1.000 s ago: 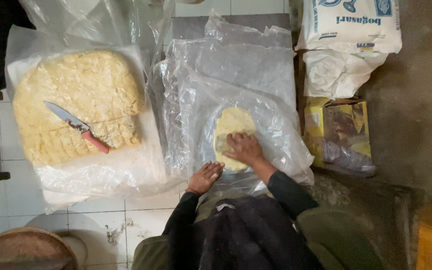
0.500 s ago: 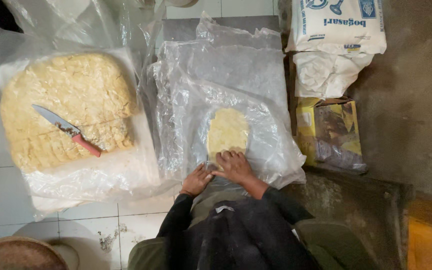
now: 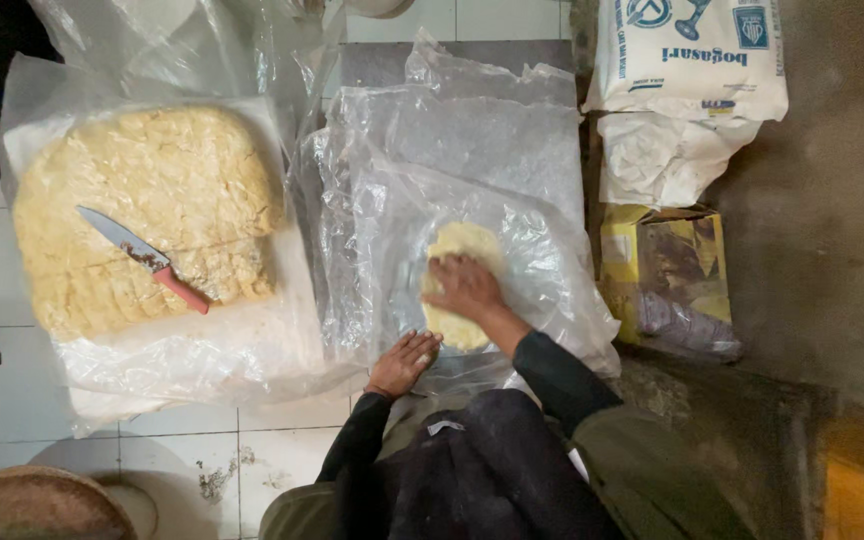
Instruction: The person uses a knife to cut small pieces of dough from a larger mass, then picks up the pieces and presses them by hand on a plastic-covered surface to flatten them.
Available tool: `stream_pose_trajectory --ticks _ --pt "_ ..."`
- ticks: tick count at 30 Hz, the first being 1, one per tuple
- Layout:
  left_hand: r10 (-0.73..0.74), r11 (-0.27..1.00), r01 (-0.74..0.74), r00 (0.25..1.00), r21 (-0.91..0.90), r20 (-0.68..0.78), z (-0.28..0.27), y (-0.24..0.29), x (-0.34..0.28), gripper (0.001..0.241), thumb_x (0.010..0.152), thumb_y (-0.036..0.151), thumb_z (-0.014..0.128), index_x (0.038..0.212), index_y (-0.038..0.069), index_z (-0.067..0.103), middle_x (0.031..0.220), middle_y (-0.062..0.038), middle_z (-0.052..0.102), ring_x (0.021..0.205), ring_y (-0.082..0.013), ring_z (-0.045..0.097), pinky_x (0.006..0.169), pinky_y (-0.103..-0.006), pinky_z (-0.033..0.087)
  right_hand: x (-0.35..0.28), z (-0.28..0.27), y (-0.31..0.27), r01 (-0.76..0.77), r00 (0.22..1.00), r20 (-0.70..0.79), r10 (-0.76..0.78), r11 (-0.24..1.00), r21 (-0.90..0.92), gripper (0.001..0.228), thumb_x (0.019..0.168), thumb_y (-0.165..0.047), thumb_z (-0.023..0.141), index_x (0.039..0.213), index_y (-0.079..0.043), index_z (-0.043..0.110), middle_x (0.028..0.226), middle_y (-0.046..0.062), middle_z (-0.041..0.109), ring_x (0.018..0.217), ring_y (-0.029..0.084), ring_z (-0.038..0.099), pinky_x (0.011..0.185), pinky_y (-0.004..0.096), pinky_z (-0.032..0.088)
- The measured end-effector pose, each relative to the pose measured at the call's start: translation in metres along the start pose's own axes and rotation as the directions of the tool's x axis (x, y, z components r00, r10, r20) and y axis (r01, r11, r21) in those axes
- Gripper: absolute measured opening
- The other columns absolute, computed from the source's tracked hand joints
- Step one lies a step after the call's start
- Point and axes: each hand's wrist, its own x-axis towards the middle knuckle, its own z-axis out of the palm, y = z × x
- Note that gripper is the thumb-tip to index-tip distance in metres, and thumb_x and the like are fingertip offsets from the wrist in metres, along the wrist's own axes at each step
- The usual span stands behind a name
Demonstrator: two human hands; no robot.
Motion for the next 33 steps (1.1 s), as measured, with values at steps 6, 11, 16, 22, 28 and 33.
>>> stream_pose_trajectory --ticks 6,11,16,22,28,33 --pt "0.009 0.998 -0.012 0.998 0.057 0.062 -0.003 -0.001 0.002 0.03 0.1 0.014 0.05 0.124 0.008 0.067 0.147 -0.006 0.057 0.138 -0.026 0.052 0.12 -0.0458 0.038 -0.027 0.011 -0.013 0.166 0.98 -0.105 -0.171 0.984 -0.057 0.072 0.084 -0.065 0.069 0.132 -0.013 0.059 0.114 0.01 0.065 0.107 0.03 0.063 0.086 0.047 0.048" --pt "-0.008 1.0 0.008 1.0 0.029 0.009 -0.011 0.006 0.008 0.029 0.103 0.013 0.049 0.127 0.009 0.065 0.151 -0.005 0.056 0.139 -0.0248 0.052 0.119 -0.0448 0.039 0.039 -0.021 0.015 0.051 0.975 -0.217 -0.038 0.997 0.052 0.067 0.078 -0.061 0.075 0.123 -0.011 0.064 0.112 0.012 0.066 0.109 0.033 0.063 0.086 0.053 0.047" --pt "-0.009 1.0 0.009 1.0 0.003 -0.014 -0.008 0.004 0.008 0.027 0.105 0.013 0.048 0.126 0.009 0.064 0.151 -0.004 0.056 0.14 -0.0245 0.052 0.119 -0.0447 0.039 0.057 -0.032 0.018 -0.116 0.98 -0.148 0.133 0.986 0.117 0.063 0.08 -0.059 0.074 0.125 -0.016 0.064 0.119 0.013 0.066 0.115 0.035 0.061 0.092 0.052 0.048" --pt "0.036 0.999 -0.036 0.999 0.032 -0.026 -0.001 -0.003 0.001 0.033 0.104 0.013 0.047 0.132 0.008 0.064 0.15 -0.006 0.056 0.141 -0.025 0.051 0.12 -0.0453 0.037 -0.043 0.016 -0.018 0.085 0.995 -0.064 -0.083 0.996 0.032 0.073 0.077 -0.061 0.073 0.132 -0.015 0.061 0.121 0.012 0.066 0.116 0.032 0.061 0.091 0.049 0.049" --pt "0.009 1.0 -0.009 1.0 0.029 0.008 -0.001 -0.001 0.001 0.03 0.106 0.013 0.046 0.13 0.01 0.063 0.152 -0.004 0.055 0.142 -0.0245 0.05 0.121 -0.0447 0.037 -0.016 0.016 0.024 -0.035 0.999 0.044 0.033 0.997 0.063 0.082 0.087 -0.068 0.067 0.143 -0.011 0.052 0.141 0.019 0.055 0.129 0.04 0.051 0.103 0.051 0.044" --pt "0.006 0.999 -0.007 1.0 0.05 0.008 -0.007 0.005 0.005 0.032 0.105 0.013 0.046 0.132 0.01 0.063 0.154 -0.004 0.053 0.142 -0.0244 0.049 0.121 -0.0445 0.036 0.043 -0.008 0.072 -0.261 0.96 -0.087 0.267 0.963 0.069 0.077 0.087 -0.065 0.062 0.151 -0.023 0.049 0.152 0.012 0.051 0.142 0.033 0.046 0.116 0.051 0.033"
